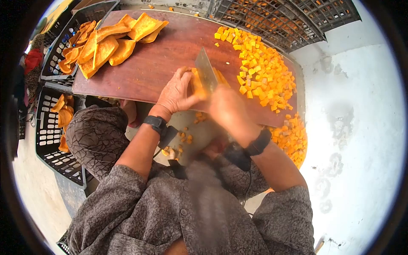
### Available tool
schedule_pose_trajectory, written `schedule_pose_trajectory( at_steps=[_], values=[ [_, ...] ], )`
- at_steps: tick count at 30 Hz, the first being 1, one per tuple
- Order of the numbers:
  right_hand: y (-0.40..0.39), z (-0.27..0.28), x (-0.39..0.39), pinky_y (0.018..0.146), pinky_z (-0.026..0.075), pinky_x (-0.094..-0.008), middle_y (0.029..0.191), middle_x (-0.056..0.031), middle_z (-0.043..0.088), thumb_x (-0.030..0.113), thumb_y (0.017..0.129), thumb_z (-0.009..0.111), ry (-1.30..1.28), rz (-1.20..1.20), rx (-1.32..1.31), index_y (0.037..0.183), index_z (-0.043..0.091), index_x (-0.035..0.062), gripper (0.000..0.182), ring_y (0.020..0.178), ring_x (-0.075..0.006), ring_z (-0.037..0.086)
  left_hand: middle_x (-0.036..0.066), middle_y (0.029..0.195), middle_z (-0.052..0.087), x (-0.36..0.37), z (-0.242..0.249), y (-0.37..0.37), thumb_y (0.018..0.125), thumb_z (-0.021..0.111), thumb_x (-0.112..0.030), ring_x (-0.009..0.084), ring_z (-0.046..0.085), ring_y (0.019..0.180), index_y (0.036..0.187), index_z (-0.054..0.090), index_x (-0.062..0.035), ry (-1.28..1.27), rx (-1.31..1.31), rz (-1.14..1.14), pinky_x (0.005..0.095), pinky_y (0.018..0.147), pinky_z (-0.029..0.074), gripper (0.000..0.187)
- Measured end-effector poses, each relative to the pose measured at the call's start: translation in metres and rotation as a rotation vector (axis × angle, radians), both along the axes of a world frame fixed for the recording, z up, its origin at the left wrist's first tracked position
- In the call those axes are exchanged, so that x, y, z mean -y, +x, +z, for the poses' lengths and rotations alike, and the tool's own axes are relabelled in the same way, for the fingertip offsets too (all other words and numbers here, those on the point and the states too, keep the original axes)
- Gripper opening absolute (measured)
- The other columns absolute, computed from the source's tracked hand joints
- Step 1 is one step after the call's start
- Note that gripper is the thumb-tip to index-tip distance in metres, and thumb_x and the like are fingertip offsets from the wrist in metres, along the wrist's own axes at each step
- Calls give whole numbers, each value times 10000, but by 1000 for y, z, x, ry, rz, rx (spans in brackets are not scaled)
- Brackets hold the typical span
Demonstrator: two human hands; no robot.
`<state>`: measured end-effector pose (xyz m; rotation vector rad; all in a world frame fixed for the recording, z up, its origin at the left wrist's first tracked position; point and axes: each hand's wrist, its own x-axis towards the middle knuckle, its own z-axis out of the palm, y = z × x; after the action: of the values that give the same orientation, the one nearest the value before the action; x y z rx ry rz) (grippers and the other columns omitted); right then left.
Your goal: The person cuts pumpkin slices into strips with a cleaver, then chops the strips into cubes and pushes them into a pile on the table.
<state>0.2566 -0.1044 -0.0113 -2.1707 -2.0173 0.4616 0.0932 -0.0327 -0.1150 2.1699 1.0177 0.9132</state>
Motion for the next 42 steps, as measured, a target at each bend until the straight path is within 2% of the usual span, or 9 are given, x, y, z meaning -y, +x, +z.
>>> schedule_pose_trajectory(
  at_steps=[2, 3, 5, 6, 11, 23, 36, 38, 42],
  values=[
    [-2, 1, -2, 442, 477, -423, 588, -194, 573, 143, 954, 507, -98, -70, -36, 907, 518, -69, 217, 444, -285, 596, 247, 1260, 510, -8, -17, 5, 766, 717, -242, 409, 503, 1204, 1131, 545, -27, -84, 156, 84, 443, 991, 453, 457],
    [-1, 0, -2, 442, 477, -423, 588, -194, 573, 143, 954, 507, -100, -71, -37, 907, 518, -69, 217, 444, -285, 596, 247, 1260, 510, -9, -17, 5, 766, 717, -242, 409, 503, 1204, 1131, 545, -27, -85, 155, 83, 443, 991, 453, 457],
    [1, -2, -2, 413, 465, -409, 568, -184, 566, 140, 959, 499, -105, -68, -70, 921, 518, -75, 220, 429, -266, 590, 208, 1143, 570, -9, -15, 5, 807, 652, -166, 385, 577, 1066, 1025, 586, -34, -52, 247, 185, 433, 916, 483, 263],
    [0, -1, -3, 413, 465, -409, 568, -184, 566, 140, 959, 499, -105, -68, -71, 921, 518, -75, 220, 429, -266, 590, 208, 1143, 570, -10, -15, 6, 807, 652, -166, 385, 577, 1066, 1025, 586, -34, -53, 245, 184, 433, 916, 483, 263],
    [-2, 0, -7, 416, 475, -402, 610, -209, 593, 128, 959, 488, -142, -74, -46, 973, 518, -93, 224, 446, -273, 603, 121, 865, 622, -16, -16, 13, 777, 652, -143, 329, 619, 813, 891, 618, -60, -79, 212, 240, 408, 749, 508, 145],
    [-6, 16, -6, 409, 469, -388, 611, -160, 574, 120, 972, 459, -233, -90, -14, 962, 504, -75, 201, 436, -231, 584, 83, 883, 658, -26, -2, 24, 737, 597, -141, 315, 639, 871, 895, 602, -128, -225, -32, 319, 422, 770, 507, 159],
    [-23, 30, -18, 433, 485, -386, 616, -185, 581, 115, 966, 460, -321, -76, -37, 962, 521, -79, 204, 447, -248, 603, 84, 933, 639, -23, -5, 26, 753, 591, -156, 312, 640, 871, 929, 617, -144, -147, -4, 312, 425, 767, 514, 179],
    [-22, 20, -25, 782, 521, -478, 900, -275, 668, 97, 833, 569, -268, -147, -7, 911, 629, -51, 178, 913, -408, 662, 86, 945, 639, -24, -4, 27, 754, 591, -158, 310, 643, 875, 935, 626, -143, -141, -38, 301, 426, 771, 516, 185],
    [-19, 9, -26, 824, 508, -480, 955, -278, 663, 98, 835, 556, -214, -136, 17, 941, 627, -44, 191, 963, -409, 648, 82, 953, 642, -23, -3, 27, 755, 591, -162, 307, 644, 879, 945, 632, -146, -128, -46, 295, 426, 775, 517, 195]
  ],
)
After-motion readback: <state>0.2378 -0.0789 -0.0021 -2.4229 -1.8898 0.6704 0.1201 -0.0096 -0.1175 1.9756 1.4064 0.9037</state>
